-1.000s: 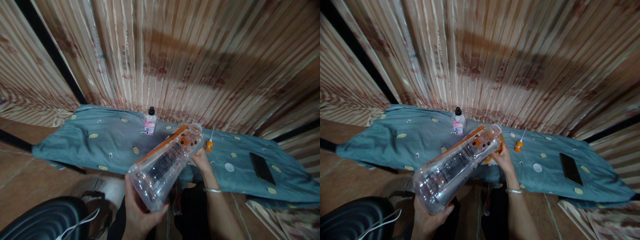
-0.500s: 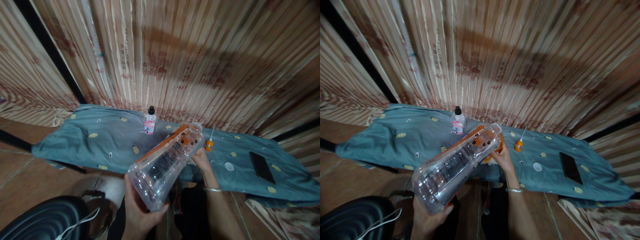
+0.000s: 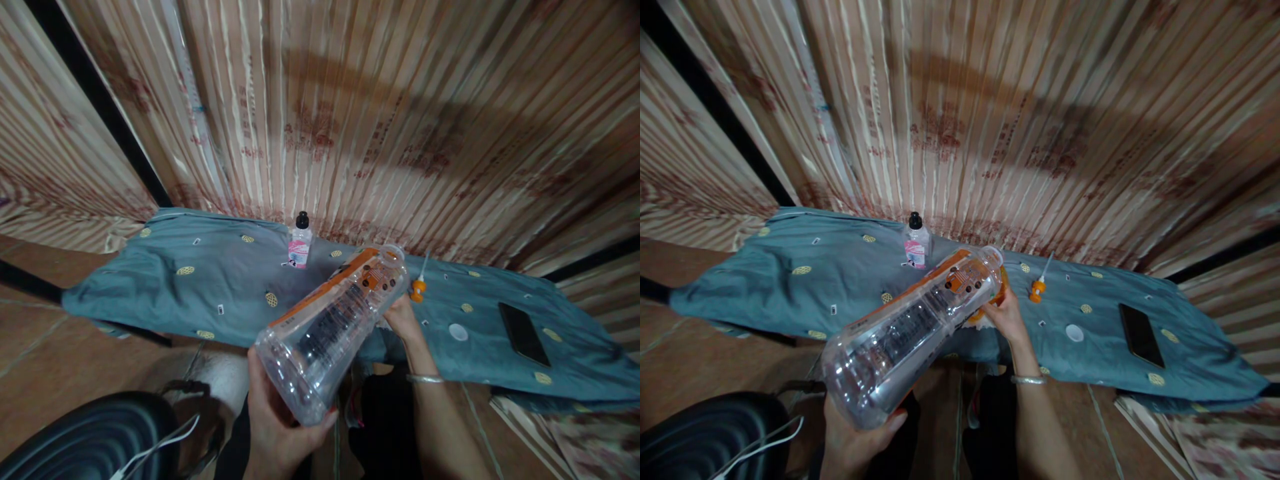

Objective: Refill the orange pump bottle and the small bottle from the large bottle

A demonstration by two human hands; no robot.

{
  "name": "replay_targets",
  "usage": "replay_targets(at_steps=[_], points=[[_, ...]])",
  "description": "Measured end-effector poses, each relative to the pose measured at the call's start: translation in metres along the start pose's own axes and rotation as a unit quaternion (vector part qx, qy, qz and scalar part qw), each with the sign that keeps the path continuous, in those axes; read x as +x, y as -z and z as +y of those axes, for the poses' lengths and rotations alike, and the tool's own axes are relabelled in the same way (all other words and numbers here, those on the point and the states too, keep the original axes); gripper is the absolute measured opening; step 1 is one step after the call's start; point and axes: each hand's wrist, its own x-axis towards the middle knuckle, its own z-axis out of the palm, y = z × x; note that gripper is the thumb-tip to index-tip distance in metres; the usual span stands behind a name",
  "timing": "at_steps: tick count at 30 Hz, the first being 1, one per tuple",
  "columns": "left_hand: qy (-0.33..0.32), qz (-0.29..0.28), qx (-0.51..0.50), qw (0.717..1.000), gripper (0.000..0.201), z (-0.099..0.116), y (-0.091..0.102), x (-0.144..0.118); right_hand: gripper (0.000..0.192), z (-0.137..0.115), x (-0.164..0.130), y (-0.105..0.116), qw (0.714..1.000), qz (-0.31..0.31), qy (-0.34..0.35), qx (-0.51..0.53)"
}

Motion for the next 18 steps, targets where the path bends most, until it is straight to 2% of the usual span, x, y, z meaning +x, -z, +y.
replay_targets(at_steps=[7,11,14,18], points=[[0.0,0.001,0.003,1.0,0.067,0.01,-0.004,0.007,0.067,0.002,0.0,0.0,1.0,-0.012,0.0,0.013],[-0.017,0.002,-0.002,1.0,0.063,0.006,-0.003,0.006,0.066,-0.001,0.0,-0.002,1.0,-0.002,-0.001,0.013],[-0.014,-0.004,0.001,1.0,0.066,0.003,-0.002,0.004,0.069,-0.004,-0.001,-0.002,1.0,-0.002,0.001,0.012],[-0.016,0.005,0.006,1.0,0.067,0.011,-0.005,0.006,0.076,-0.006,-0.002,-0.002,1.0,-0.011,-0.004,0.007]])
